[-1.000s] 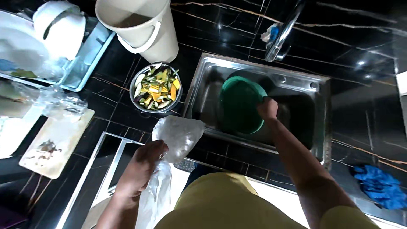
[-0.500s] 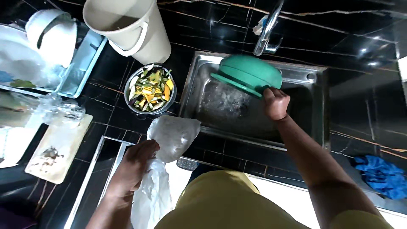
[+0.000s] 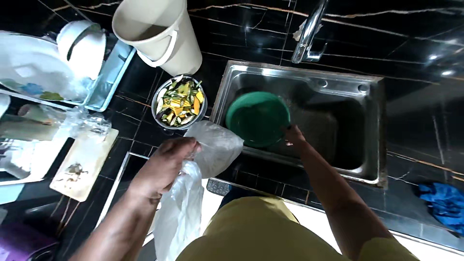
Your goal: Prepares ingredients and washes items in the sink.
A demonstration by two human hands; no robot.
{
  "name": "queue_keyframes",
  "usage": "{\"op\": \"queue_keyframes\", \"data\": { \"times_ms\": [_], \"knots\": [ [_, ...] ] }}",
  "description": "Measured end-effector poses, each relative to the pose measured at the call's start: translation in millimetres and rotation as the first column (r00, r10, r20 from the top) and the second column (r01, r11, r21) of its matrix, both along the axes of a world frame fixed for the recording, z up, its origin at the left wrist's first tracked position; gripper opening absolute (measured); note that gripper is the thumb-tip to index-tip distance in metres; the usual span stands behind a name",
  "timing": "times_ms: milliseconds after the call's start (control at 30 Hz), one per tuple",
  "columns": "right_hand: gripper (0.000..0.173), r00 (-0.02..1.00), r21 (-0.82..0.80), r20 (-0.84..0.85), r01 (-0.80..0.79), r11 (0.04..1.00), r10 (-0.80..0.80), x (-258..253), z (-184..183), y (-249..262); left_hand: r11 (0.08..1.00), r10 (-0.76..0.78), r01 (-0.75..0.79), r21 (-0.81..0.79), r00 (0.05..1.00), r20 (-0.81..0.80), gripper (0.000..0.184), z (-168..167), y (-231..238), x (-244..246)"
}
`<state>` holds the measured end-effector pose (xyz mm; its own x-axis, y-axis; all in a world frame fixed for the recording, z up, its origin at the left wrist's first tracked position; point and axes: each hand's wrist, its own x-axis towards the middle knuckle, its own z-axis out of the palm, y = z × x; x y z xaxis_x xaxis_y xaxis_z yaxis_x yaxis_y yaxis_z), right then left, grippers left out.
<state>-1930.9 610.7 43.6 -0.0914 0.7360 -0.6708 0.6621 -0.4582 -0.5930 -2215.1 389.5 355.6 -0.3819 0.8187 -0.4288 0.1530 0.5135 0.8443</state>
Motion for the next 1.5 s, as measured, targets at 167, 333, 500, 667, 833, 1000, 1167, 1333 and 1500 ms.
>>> {"op": "queue_keyframes", "data": {
  "times_ms": [167, 333, 500, 667, 833, 1000, 1167, 1333, 1500],
  "knots": [
    [0.076, 0.985, 0.128, 0.139, -0.123, 0.984, 0.105, 10, 28, -17, 0.997, -0.033, 0.035, -0.062, 0.999, 0.031, 0.035, -17, 47, 13],
    [0.046, 0.966, 0.122, 0.045, -0.257, 0.959, 0.253, 30, 32, -37, 0.987, -0.084, 0.075, -0.14, 0.995, -0.059, 0.032, -54, 105, 33],
    [0.04, 0.973, 0.113, -0.003, -0.229, 0.967, 0.231, 49, 36, -59, 0.967, -0.177, 0.169, -0.19, 0.984, -0.022, 0.039, -119, 152, 58],
    [0.04, 0.961, 0.102, 0.009, -0.275, 0.956, 0.275, 59, 37, -73, 0.834, -0.542, 0.486, -0.261, 0.809, -0.228, 0.039, -178, 165, 86],
    [0.039, 0.947, 0.092, 0.003, -0.319, 0.943, 0.32, 52, 42, -68, 0.517, -0.834, 0.689, -0.508, 0.539, -0.118, 0.042, -215, 128, 97],
    [0.044, 0.921, 0.099, 0.035, -0.391, 0.915, 0.389, 38, 41, -57, 0.525, -0.824, 0.687, -0.502, 0.558, -0.097, 0.047, -180, 90, 85],
    [0.044, 0.885, 0.147, 0.07, -0.465, 0.873, 0.46, 21, 68, -34, 0.689, -0.668, 0.547, -0.476, 0.734, -0.122, 0.042, -119, 18, 18],
    [0.041, 0.842, 0.48, 0.014, -0.479, 0.735, 0.539, -43, 128, 6, 0.886, -0.36, 0.284, -0.367, 0.919, -0.158, 0.037, -86, -93, -52],
    [0.028, 0.768, 0.848, 0.084, -0.389, 0.359, 0.634, -178, 217, 31, 0.985, -0.035, 0.0, -0.175, 0.98, -0.198, 0.032, -78, -165, -88]
  ]
}}
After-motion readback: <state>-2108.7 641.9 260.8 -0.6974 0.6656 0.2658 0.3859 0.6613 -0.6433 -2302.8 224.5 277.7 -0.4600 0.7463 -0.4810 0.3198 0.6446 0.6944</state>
